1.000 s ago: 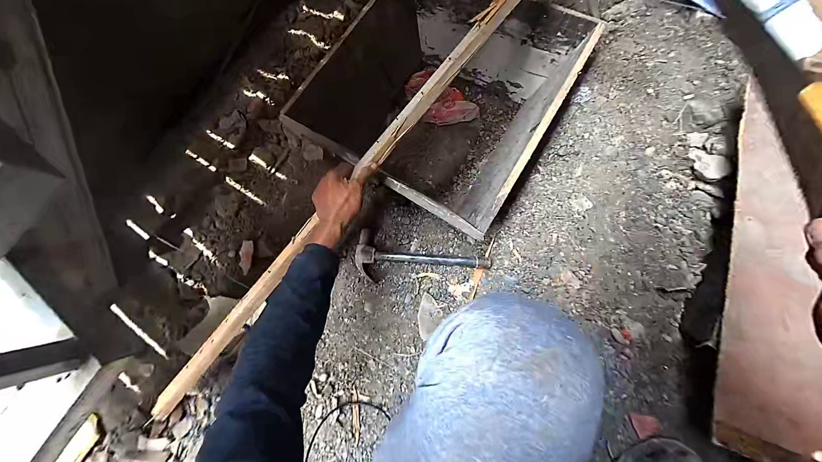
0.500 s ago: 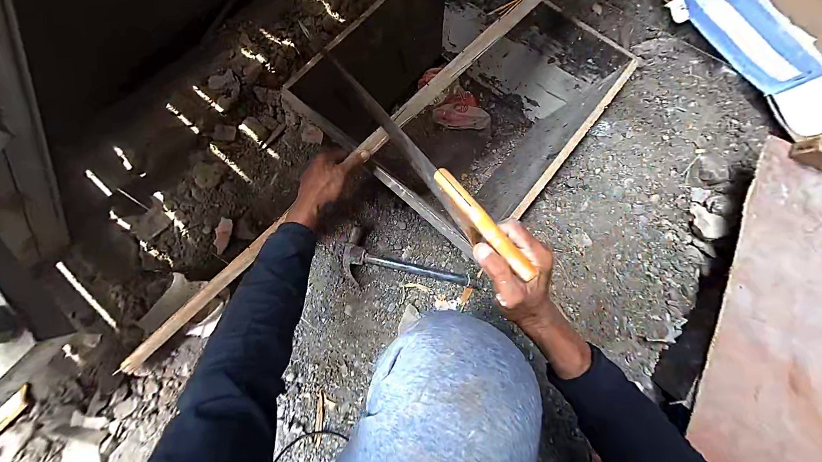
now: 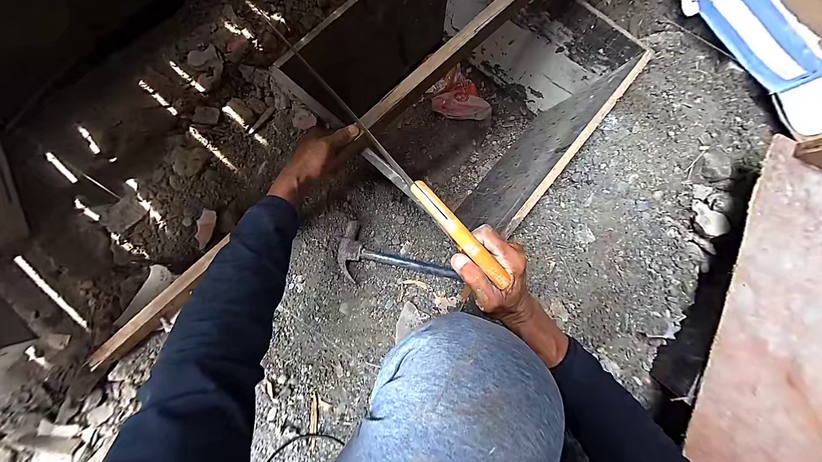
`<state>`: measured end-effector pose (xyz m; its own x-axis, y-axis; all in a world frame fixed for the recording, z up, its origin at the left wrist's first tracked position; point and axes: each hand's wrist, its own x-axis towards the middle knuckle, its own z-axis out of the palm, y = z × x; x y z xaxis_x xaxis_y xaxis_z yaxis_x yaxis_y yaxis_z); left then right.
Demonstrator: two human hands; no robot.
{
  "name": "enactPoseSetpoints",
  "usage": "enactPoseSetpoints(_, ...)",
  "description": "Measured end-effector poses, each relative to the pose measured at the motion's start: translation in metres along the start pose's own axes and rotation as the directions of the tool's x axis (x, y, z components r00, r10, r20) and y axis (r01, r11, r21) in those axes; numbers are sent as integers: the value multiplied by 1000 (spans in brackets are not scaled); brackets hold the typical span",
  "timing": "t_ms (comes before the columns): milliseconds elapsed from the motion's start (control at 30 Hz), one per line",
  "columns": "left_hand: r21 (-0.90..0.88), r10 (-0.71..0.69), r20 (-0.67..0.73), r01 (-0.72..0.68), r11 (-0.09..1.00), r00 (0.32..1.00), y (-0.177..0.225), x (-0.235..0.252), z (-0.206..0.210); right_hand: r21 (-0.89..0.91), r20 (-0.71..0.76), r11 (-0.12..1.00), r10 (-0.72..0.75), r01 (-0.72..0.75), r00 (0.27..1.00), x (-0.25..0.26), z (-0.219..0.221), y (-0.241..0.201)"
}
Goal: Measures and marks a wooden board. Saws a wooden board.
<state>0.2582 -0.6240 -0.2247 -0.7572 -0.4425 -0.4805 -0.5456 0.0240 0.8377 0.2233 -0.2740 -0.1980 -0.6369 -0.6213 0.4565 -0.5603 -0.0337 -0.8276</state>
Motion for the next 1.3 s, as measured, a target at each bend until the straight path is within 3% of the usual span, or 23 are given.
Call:
enactPoseSetpoints(200, 71, 34, -27, -32, 997, 999, -1, 0, 1, -30, 54, 999, 13, -11, 998, -20, -19, -6)
enactPoseSetpoints(333, 89, 65, -34, -62, 994, 997, -5, 2, 1, -132, 160, 991, 45, -24, 986, -68, -73, -24)
enactPoseSetpoints(433, 129, 88, -39, -82, 988, 995, -8, 5, 3, -175, 161, 984, 49, -20, 986, -88, -99, -34)
enactPoseSetpoints(567, 312, 89, -76, -61, 948, 993, -8, 4, 0, -124, 121, 991, 70, -54, 990, -61, -80, -43)
enactPoseSetpoints(667, 569, 179, -124, -78, 819, 976, -1, -8, 15, -31, 15, 993, 111, -110, 994, -24, -50, -47)
enactPoseSetpoints(767, 715, 255, -230, -14, 699, 939, 2, -29, 31, 52, -51, 996, 81, -78, 995, 3, -30, -39)
enactPoseSetpoints(833, 693, 261, -309, 29, 720, 914, -3, -36, 43, 35, -50, 997, 63, -62, 997, 8, -28, -39)
enactPoseSetpoints(900, 572, 152, -345, 79, 817, 926, -4, -39, 51, 26, -36, 996, 85, -84, 996, 3, -28, -37)
enactPoseSetpoints(1067, 471, 16, -176, 70, 880, 984, 0, -28, 34, 19, -44, 995, 94, -93, 995, -12, -19, -17)
enactPoseSetpoints(1200, 513, 66, -391, 158, 844, 918, -1, -30, 49, 19, -56, 995, 98, -97, 994, -20, -10, -13)
enactPoseSetpoints(1300, 538, 96, -455, 188, 822, 885, 0, -33, 60, 17, -24, 997, 82, -82, 996, -25, -18, -9)
